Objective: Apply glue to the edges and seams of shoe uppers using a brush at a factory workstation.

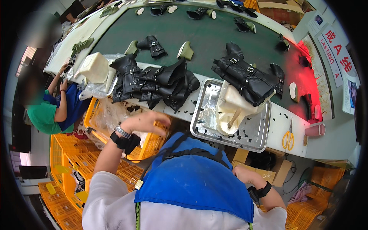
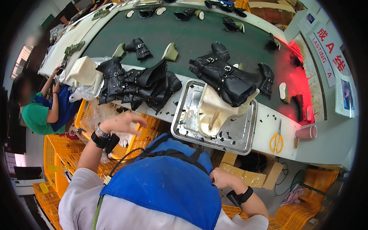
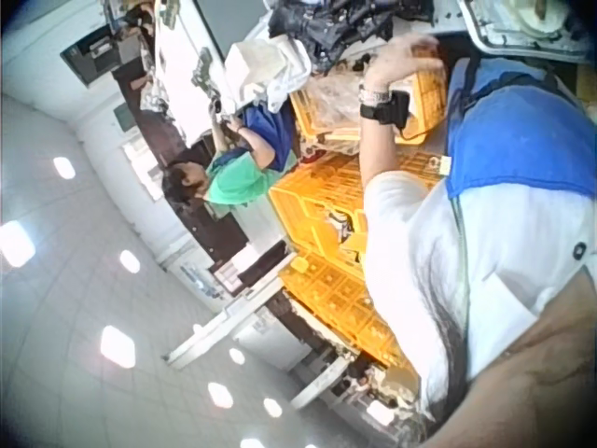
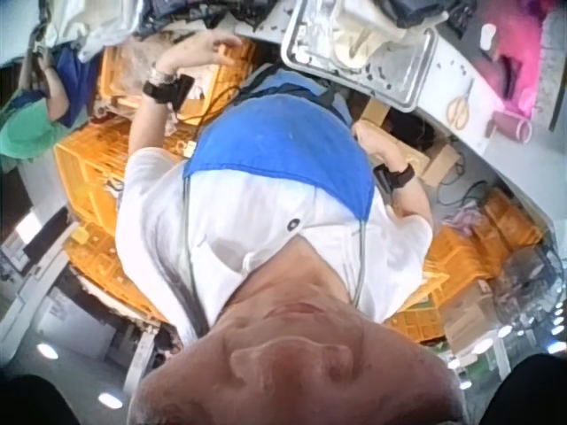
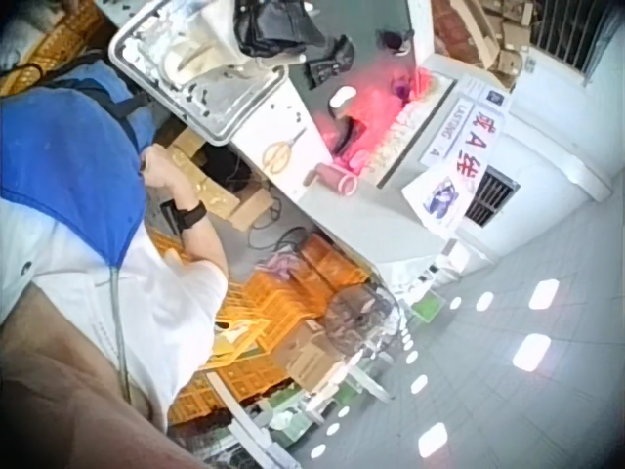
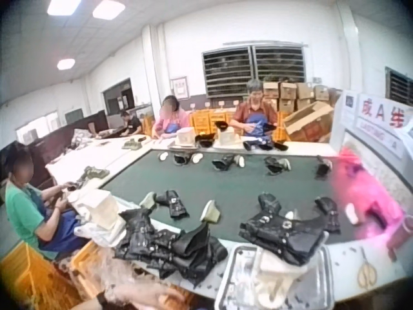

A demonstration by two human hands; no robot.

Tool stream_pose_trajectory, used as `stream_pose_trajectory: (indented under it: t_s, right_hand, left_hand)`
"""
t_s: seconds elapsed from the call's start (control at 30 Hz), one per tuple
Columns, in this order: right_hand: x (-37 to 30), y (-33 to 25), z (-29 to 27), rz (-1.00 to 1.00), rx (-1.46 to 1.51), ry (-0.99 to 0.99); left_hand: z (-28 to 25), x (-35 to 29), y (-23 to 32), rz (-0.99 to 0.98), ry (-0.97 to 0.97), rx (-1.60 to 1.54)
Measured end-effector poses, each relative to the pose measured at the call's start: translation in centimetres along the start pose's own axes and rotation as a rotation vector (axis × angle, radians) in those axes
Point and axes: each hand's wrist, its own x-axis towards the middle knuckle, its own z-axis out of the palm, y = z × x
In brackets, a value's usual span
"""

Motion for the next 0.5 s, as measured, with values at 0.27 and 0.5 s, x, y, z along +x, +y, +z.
stream_pose_trajectory:
  t_s: [0.27,0.5]
  right_hand:
    - [1.8,-4.2,-0.2,0.096,-0.031,0.028]
    - [4.0,-5.3,2.6,0.119,0.056,0.06]
  left_hand:
    - [-9.2,4.7,-2.6,0.142,0.633,0.25]
    - [-12.3,9.2,-8.8,0.094,0.334,0.424]
